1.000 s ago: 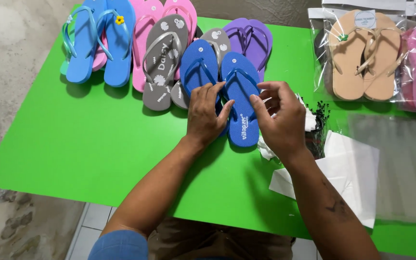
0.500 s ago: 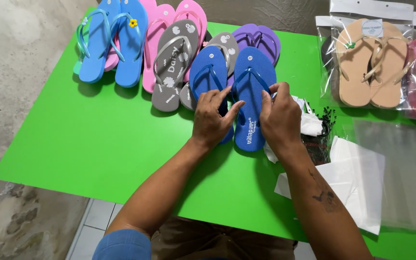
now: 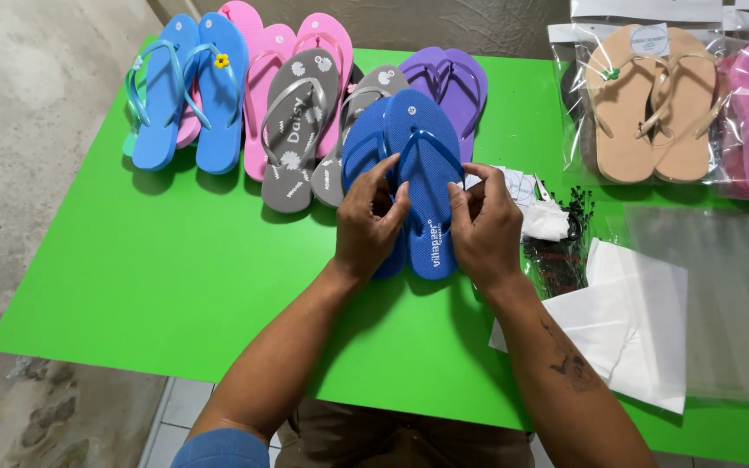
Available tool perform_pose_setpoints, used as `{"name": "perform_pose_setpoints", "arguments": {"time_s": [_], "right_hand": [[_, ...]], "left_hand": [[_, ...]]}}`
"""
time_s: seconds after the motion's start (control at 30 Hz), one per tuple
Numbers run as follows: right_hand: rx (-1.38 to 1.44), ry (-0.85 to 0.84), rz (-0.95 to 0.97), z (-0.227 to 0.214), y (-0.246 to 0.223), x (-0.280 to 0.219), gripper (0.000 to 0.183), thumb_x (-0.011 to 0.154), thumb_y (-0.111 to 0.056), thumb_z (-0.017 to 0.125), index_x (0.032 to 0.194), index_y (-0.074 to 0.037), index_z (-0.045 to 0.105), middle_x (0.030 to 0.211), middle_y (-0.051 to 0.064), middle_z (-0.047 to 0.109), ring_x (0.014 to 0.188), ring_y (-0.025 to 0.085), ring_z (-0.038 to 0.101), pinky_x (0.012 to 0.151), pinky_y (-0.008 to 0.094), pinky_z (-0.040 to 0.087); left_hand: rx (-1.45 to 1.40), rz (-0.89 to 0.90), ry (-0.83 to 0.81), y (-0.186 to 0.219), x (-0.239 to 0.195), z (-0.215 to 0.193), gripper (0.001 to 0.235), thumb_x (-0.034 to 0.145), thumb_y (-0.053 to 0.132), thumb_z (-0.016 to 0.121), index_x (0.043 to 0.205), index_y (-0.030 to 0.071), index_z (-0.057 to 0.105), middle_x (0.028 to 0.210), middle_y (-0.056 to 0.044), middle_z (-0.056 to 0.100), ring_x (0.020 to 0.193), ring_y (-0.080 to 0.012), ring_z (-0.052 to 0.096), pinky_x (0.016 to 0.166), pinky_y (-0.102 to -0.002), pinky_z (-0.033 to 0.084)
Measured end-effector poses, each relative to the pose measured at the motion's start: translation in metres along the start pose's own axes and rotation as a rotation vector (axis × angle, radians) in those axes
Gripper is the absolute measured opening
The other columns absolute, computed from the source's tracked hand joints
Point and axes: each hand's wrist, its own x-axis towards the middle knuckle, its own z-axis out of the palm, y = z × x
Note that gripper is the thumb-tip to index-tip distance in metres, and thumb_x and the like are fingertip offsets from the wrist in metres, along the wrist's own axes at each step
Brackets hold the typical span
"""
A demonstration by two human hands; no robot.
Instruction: A person cleans a pair of blue flip-flops with a white cloth and then packages them into a clear plastic bag at a workstation.
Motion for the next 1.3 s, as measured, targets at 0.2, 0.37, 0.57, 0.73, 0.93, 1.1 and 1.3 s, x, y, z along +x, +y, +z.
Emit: {"name": "perform_pose_setpoints", "arguments": {"time_s": [0.2, 0.37, 0.57, 0.73, 0.93, 1.1, 1.3], "right_hand": [[0.053, 0.036, -0.054, -0.011, -0.014, 0.002, 0.023, 0.106, -0.010, 0.064, 0.125, 0.001, 0.059, 0.079, 0.017, 0.066, 0.062, 0.031, 0.069, 0.054, 0.040, 0.057], [0.053, -0.016, -0.048, -0.041, -0.034, -0.006, 0.020, 0.104, -0.011, 0.068, 0.119, 0.001, 0.065, 0.080, 0.016, 0.067, 0.060, 0.029, 0.069, 0.052, 0.038, 0.057], [-0.207, -0.087, -0.015, -0.111, -0.043, -0.037, 0.017, 0.103, -0.012, 0.067, 0.113, 0.002, 0.067, 0.103, 0.017, 0.072, 0.086, 0.025, 0.069, 0.077, 0.035, 0.060], [-0.384, 0.134, 0.145, -0.180, 0.004, -0.080, 0.011, 0.114, 0.002, 0.073, 0.121, 0.010, 0.069, 0.111, 0.023, 0.072, 0.096, 0.029, 0.068, 0.088, 0.040, 0.056], [-0.742, -0.011, 0.509, -0.210, 0.025, -0.101, 0.088, 0.087, -0.043, 0.083, 0.152, 0.006, 0.051, 0.134, 0.030, 0.052, 0.121, 0.044, 0.048, 0.090, 0.061, 0.043], [-0.854, 0.039, 0.332, -0.223, 0.090, -0.142, 0.047, 0.103, -0.032, 0.084, 0.134, 0.002, 0.073, 0.120, 0.020, 0.072, 0.106, 0.036, 0.066, 0.090, 0.051, 0.051], [-0.835, 0.024, 0.355, -0.245, 0.105, -0.148, 0.033, 0.127, -0.015, 0.057, 0.129, 0.006, 0.082, 0.098, 0.024, 0.075, 0.087, 0.042, 0.072, 0.071, 0.050, 0.051]], "left_hand": [[0.017, 0.046, 0.056, 0.000, 0.007, -0.004, 0.036, 0.097, 0.008, 0.072, 0.132, 0.004, 0.067, 0.084, -0.010, 0.065, 0.071, -0.0242, 0.065, 0.067, -0.035, 0.056], [0.077, 0.087, 0.094, -0.008, 0.037, -0.005, 0.034, 0.099, 0.009, 0.071, 0.132, 0.005, 0.067, 0.084, -0.010, 0.064, 0.071, -0.0263, 0.064, 0.066, -0.037, 0.055], [0.155, 0.113, -0.034, -0.044, 0.059, 0.006, 0.034, 0.106, 0.011, 0.064, 0.138, 0.004, 0.055, 0.128, -0.017, 0.069, 0.113, -0.0266, 0.071, 0.101, -0.037, 0.061], [0.152, 0.035, -0.075, -0.074, 0.048, 0.021, 0.038, 0.104, 0.012, 0.066, 0.139, 0.003, 0.054, 0.134, -0.019, 0.066, 0.123, -0.0317, 0.067, 0.109, -0.041, 0.056], [0.234, -0.012, -0.062, -0.062, 0.040, 0.015, 0.067, 0.099, 0.033, 0.079, 0.150, 0.009, 0.042, 0.107, -0.010, 0.059, 0.090, -0.0193, 0.058, 0.088, -0.034, 0.058], [0.221, 0.181, -0.079, -0.025, 0.021, 0.012, 0.058, 0.106, 0.033, 0.068, 0.145, 0.001, 0.041, 0.132, -0.018, 0.061, 0.123, -0.0295, 0.062, 0.114, -0.040, 0.055], [0.078, 0.196, -0.365, 0.044, -0.028, 0.006, 0.062, 0.101, 0.033, 0.072, 0.147, 0.004, 0.040, 0.122, -0.017, 0.063, 0.110, -0.0283, 0.063, 0.100, -0.040, 0.056]]}}
